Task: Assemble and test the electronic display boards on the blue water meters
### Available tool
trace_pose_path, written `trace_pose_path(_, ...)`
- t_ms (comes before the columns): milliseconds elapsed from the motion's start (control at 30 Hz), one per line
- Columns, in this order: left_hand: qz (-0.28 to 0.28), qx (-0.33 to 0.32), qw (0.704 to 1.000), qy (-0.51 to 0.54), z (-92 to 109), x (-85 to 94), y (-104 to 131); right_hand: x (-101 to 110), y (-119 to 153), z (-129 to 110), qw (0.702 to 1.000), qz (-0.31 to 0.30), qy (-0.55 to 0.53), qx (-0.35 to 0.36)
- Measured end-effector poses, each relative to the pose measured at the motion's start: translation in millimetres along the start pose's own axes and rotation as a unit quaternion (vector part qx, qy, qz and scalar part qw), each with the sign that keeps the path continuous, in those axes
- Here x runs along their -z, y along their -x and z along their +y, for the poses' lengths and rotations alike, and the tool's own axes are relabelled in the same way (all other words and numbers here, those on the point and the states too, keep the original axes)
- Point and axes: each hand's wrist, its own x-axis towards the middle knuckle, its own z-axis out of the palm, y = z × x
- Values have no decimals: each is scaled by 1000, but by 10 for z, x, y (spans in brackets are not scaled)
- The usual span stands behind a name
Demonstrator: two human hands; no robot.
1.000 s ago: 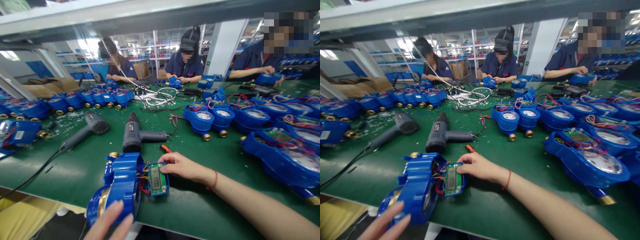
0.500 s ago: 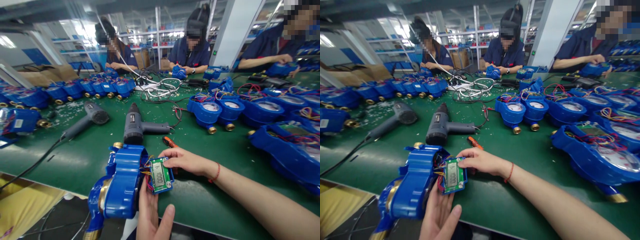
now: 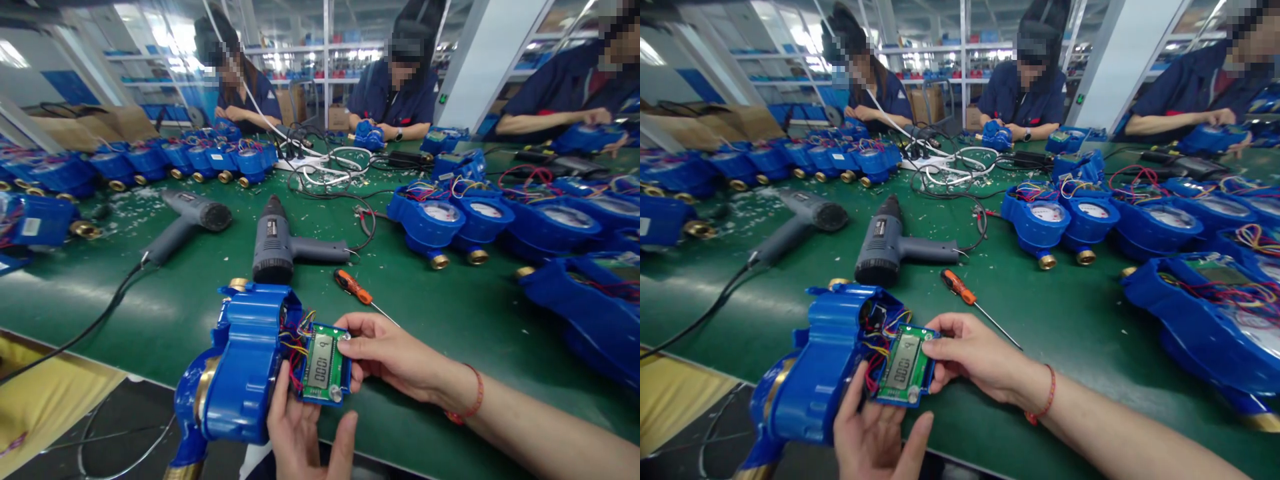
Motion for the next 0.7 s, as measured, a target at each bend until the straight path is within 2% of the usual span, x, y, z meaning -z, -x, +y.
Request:
trace_pose_path(200, 14, -58, 998, -28, -32, 19, 21, 4, 30, 16, 1000, -2, -30, -5)
trace_pose_path(367, 6, -17, 998, -55, 74, -1, -18, -32, 140, 143, 996, -3, -84, -32)
trace_pose_path(467, 7, 0, 998, -59, 147, 0, -36, -51, 171, 203, 997, 1, -76, -31)
trace_pose_path(600, 24, 4, 996, -89, 220, -17, -65, -58, 172, 182, 999, -34, 32, -17)
trace_pose_path(667, 35, -3, 995, -96, 225, -25, -87, -30, 181, 107, 986, -50, 162, -2)
trace_pose_path(700, 40, -8, 995, -95, 217, -23, -102, -1, 189, 52, 964, -41, 262, 24)
